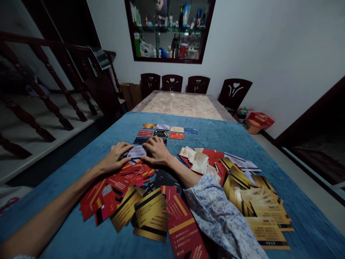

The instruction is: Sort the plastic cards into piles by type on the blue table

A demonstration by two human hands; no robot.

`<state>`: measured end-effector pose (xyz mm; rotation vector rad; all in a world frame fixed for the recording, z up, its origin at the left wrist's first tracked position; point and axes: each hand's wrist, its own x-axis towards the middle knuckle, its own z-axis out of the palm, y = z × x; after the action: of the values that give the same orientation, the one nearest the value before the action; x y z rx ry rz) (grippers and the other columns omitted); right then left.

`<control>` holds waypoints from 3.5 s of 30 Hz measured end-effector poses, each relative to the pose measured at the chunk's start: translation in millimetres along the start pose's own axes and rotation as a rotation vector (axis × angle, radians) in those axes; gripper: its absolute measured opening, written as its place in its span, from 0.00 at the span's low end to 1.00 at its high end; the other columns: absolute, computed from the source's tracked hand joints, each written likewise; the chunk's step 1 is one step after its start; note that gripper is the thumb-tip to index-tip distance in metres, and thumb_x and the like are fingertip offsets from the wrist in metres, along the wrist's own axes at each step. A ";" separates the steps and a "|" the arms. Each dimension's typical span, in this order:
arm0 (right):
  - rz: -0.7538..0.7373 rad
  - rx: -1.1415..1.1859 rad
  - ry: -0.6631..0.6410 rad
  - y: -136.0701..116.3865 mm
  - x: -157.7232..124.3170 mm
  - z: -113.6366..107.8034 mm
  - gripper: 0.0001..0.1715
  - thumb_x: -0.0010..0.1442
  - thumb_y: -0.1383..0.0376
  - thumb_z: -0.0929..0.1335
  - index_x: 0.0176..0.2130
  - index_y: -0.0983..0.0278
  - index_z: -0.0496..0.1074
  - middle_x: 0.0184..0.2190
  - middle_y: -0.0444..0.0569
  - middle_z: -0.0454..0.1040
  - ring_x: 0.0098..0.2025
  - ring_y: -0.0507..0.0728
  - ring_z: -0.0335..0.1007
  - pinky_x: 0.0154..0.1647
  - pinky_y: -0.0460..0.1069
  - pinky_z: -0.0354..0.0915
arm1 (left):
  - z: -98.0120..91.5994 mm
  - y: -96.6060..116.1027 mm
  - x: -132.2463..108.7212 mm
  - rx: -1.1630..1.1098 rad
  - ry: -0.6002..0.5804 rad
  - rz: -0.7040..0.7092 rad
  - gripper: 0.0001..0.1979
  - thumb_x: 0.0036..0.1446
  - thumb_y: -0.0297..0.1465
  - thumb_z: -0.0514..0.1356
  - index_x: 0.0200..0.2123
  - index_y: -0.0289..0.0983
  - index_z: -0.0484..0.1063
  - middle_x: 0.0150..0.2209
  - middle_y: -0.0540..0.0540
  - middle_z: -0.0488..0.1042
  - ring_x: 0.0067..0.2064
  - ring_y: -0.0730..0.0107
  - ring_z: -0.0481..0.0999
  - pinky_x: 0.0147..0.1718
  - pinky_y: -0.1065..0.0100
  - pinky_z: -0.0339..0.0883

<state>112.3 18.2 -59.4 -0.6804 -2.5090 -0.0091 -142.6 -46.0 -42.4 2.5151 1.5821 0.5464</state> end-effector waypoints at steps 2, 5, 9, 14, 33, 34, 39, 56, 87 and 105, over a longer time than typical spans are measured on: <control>0.008 0.001 -0.005 -0.2 0.5 -0.7 0.37 0.61 0.41 0.68 0.56 0.64 0.74 0.50 0.59 0.73 0.54 0.67 0.58 0.53 0.62 0.57 | -1.5 1.0 0.8 0.000 -0.004 0.007 0.24 0.61 0.38 0.56 0.60 0.40 0.69 0.54 0.39 0.72 0.56 0.50 0.66 0.57 0.45 0.58; 0.018 0.003 -0.006 0.0 1.8 -2.7 0.37 0.60 0.41 0.69 0.56 0.64 0.74 0.49 0.59 0.74 0.54 0.67 0.58 0.53 0.62 0.57 | -4.6 2.4 2.9 0.015 -0.011 0.015 0.23 0.61 0.37 0.56 0.59 0.40 0.70 0.55 0.39 0.72 0.56 0.49 0.66 0.57 0.45 0.58; 0.031 -0.015 -0.015 0.7 5.8 -8.8 0.36 0.60 0.42 0.69 0.55 0.65 0.75 0.49 0.59 0.74 0.54 0.67 0.58 0.52 0.61 0.56 | -10.5 2.8 8.4 0.039 -0.029 0.019 0.23 0.61 0.38 0.56 0.59 0.39 0.70 0.55 0.38 0.72 0.57 0.48 0.66 0.57 0.44 0.57; 0.078 -0.068 -0.071 2.5 15.0 -22.9 0.34 0.59 0.45 0.70 0.55 0.65 0.75 0.48 0.59 0.73 0.53 0.67 0.57 0.51 0.61 0.57 | -21.0 2.9 22.1 0.074 -0.031 0.047 0.23 0.60 0.37 0.57 0.58 0.39 0.70 0.55 0.38 0.71 0.57 0.48 0.65 0.58 0.44 0.56; 0.188 -0.191 -0.245 71.0 25.7 -67.8 0.34 0.59 0.47 0.71 0.58 0.63 0.74 0.52 0.61 0.71 0.53 0.68 0.57 0.47 0.58 0.59 | -20.2 22.2 118.9 0.178 -0.068 0.110 0.23 0.57 0.35 0.59 0.57 0.42 0.72 0.54 0.37 0.70 0.56 0.46 0.64 0.53 0.46 0.59; 0.198 -0.193 -0.252 75.0 25.6 -68.8 0.34 0.59 0.48 0.71 0.59 0.63 0.73 0.52 0.61 0.71 0.53 0.68 0.57 0.48 0.58 0.59 | -19.1 23.3 123.8 0.185 -0.072 0.111 0.24 0.57 0.35 0.59 0.57 0.41 0.72 0.54 0.37 0.70 0.56 0.46 0.64 0.53 0.46 0.58; 0.230 -0.201 -0.280 94.3 26.8 -71.5 0.33 0.59 0.51 0.71 0.59 0.63 0.73 0.54 0.61 0.71 0.54 0.69 0.57 0.48 0.59 0.59 | -11.7 24.3 147.8 0.195 -0.077 0.121 0.23 0.56 0.34 0.59 0.56 0.40 0.73 0.52 0.37 0.70 0.55 0.45 0.63 0.53 0.45 0.57; 0.388 -0.231 -0.392 153.5 42.7 -61.6 0.28 0.59 0.55 0.71 0.57 0.59 0.75 0.58 0.60 0.70 0.57 0.72 0.57 0.47 0.59 0.60 | 15.2 15.9 222.3 0.254 -0.169 0.084 0.11 0.55 0.32 0.59 0.41 0.36 0.75 0.49 0.35 0.70 0.54 0.42 0.64 0.51 0.42 0.59; 0.441 -0.250 -0.511 163.5 54.3 -47.7 0.21 0.60 0.60 0.66 0.51 0.58 0.78 0.53 0.53 0.77 0.57 0.70 0.61 0.49 0.57 0.58 | 33.7 2.8 255.6 0.317 -0.350 -0.031 0.14 0.55 0.28 0.57 0.44 0.37 0.76 0.54 0.34 0.72 0.61 0.41 0.62 0.55 0.35 0.61; 0.417 -0.262 -0.449 162.6 48.9 -51.2 0.31 0.58 0.62 0.66 0.60 0.58 0.74 0.60 0.56 0.73 0.60 0.71 0.58 0.51 0.59 0.58 | 25.6 -0.9 231.6 0.322 -0.223 0.002 0.25 0.55 0.23 0.53 0.55 0.36 0.74 0.58 0.33 0.70 0.63 0.45 0.60 0.54 0.42 0.60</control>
<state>178.6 175.7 -12.1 -1.4418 -2.7542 -0.0393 -44.1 162.9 -11.5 2.6826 1.6952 0.0046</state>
